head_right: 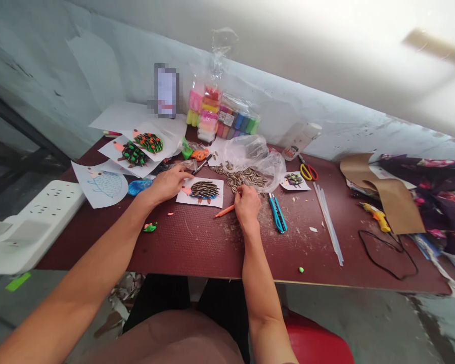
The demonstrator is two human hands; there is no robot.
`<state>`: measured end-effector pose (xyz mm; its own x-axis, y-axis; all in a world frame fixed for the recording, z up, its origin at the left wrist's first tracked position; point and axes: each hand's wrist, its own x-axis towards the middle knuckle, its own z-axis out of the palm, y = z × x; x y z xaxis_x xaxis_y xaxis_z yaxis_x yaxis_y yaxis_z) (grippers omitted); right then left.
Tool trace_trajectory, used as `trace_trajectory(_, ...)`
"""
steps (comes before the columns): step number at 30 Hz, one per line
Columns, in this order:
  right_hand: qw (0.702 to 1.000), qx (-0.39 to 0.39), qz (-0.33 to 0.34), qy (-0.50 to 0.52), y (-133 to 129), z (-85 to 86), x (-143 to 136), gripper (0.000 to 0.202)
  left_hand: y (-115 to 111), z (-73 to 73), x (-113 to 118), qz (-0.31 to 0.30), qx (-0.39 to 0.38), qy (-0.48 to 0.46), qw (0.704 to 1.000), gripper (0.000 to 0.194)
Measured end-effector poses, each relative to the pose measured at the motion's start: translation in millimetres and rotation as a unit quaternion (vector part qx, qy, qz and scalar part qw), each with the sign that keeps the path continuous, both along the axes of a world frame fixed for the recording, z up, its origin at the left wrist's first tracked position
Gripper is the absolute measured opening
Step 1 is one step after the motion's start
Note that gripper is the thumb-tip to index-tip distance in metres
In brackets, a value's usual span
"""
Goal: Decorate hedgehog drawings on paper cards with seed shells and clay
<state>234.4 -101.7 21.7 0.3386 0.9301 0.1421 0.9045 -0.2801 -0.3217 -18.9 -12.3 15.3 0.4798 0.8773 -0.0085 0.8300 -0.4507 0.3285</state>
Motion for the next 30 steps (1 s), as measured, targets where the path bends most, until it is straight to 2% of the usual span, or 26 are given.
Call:
trace_trajectory(4,1.000,0.009,0.011,0.005,4.1,-3.6,-2.8,0.019,-0.8,-0.7,-0.2,0.002,0.009,0.000,1.000,0.042)
trace_trajectory(11,0.999,-0.022,0.027,-0.006,8.2,-9.0,-4.3,0.016,-0.7,-0.7,-0.1,0.004,-0.003,0.006,1.000,0.043)
trace_trajectory(19,0.999,0.033,0.022,0.003,4.6,-10.0,7.4,0.018,-1.4,-2.6,-0.4,0.004,0.010,0.002,1.000,0.041)
trace_trajectory(23,0.999,0.031,0.000,-0.016,2.7,-7.0,6.5,0.022,-1.4,-2.3,-0.2,0.003,0.004,0.004,1.000,0.041)
trace_trajectory(30,1.000,-0.011,0.021,0.001,6.8,-7.5,-2.1,0.019,-1.9,-2.9,-0.3,0.010,0.005,-0.002,1.000,0.040)
